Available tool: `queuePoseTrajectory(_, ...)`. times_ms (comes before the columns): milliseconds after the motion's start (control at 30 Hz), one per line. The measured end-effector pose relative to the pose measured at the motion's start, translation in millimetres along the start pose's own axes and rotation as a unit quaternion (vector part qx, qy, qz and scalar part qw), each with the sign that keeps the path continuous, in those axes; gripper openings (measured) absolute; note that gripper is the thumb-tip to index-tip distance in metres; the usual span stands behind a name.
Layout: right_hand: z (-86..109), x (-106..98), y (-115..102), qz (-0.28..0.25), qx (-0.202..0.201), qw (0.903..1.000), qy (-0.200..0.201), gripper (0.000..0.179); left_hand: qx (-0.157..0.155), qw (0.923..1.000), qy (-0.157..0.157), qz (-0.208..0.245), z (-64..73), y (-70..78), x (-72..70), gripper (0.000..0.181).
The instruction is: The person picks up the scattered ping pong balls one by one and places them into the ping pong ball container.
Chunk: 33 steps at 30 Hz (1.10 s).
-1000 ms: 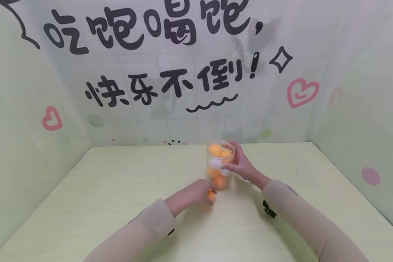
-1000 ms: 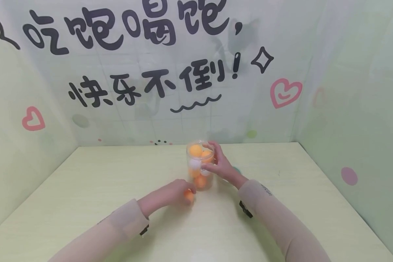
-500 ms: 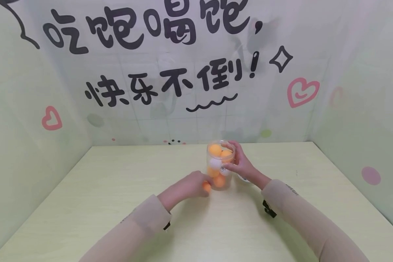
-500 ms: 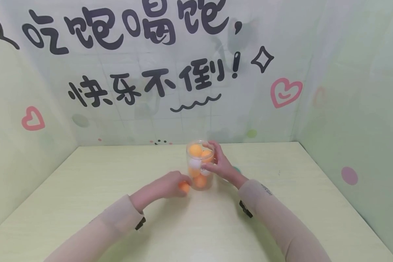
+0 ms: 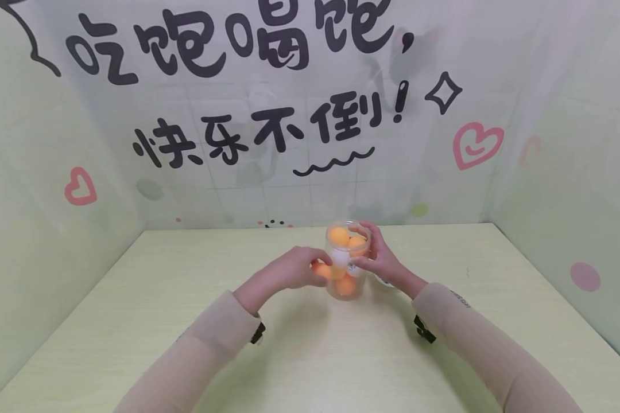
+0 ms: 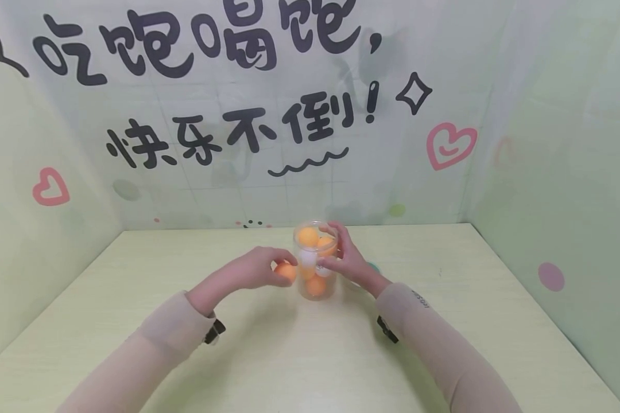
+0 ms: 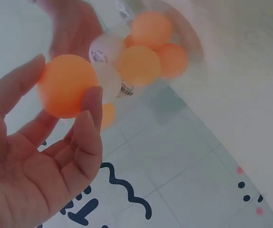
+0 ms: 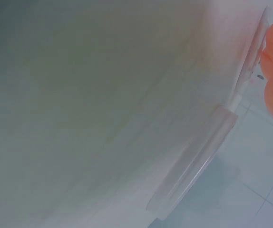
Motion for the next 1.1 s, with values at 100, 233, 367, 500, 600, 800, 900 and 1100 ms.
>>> queuePoseTrajectory(100, -0.1, -0.1, 1.3, -0.005, 0.001, 1.0, -0.003, 0.071, 0.003, 0.9999, 0.009, 0.011, 1.3, 3.0, -11.9, 0.031)
queuePoseTrajectory(233, -0.1, -0.3, 0.7, 0.002, 0.005, 1.0, -0.003, 0.072, 0.011, 0.9995, 0.023, 0.017, 2.8, 7.1, -25.5, 0.034)
queuePoseTrajectory(367, -0.2, -0.7, -0.5, 0.009, 0.007, 0.9999, -0.003, 0.071, 0.022, 0.9986, 0.046, 0.012, 4.5, 12.8, -35.8, 0.036)
queuePoseTrajectory(500, -0.4, -0.4, -0.2, 0.003, 0.004, 1.0, -0.005, 0.071, 0.022, 0.9978, 0.062, 0.008, 4.7, 18.0, -43.0, 0.037)
queuePoseTrajectory(600, -0.5, 0.4, -0.9, -0.007, -0.003, 1.0, -0.006, 0.07, 0.022, 0.9972, 0.071, 0.009, 3.5, 23.3, -47.7, 0.038)
queuePoseTrajectory(800, -0.4, 0.7, -2.0, -0.012, -0.011, 0.9999, -0.006, 0.069, 0.033, 0.9951, 0.093, 0.005, -2.2, 37.3, -54.4, 0.039)
queuePoseTrajectory(900, -0.7, 1.2, -2.9, -0.022, -0.012, 0.9997, -0.006, 0.069, 0.037, 0.994, 0.103, 0.008, -6.5, 42.9, -56.0, 0.039)
queuePoseTrajectory(1100, 0.2, -0.2, 0.7, -0.007, 0.015, 0.9999, -0.001, 0.072, 0.048, 0.9921, 0.115, 0.012, -14.5, 53.4, -54.3, 0.038)
Point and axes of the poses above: each hand's wrist, its own z-axis away from the middle knuckle, its own x-axis out of the palm, y = z × x, the point moved 10 cm from there along -z, towards the middle knuckle, and after that the axes turned 12 degrees about -x, right-handed, at the moved point
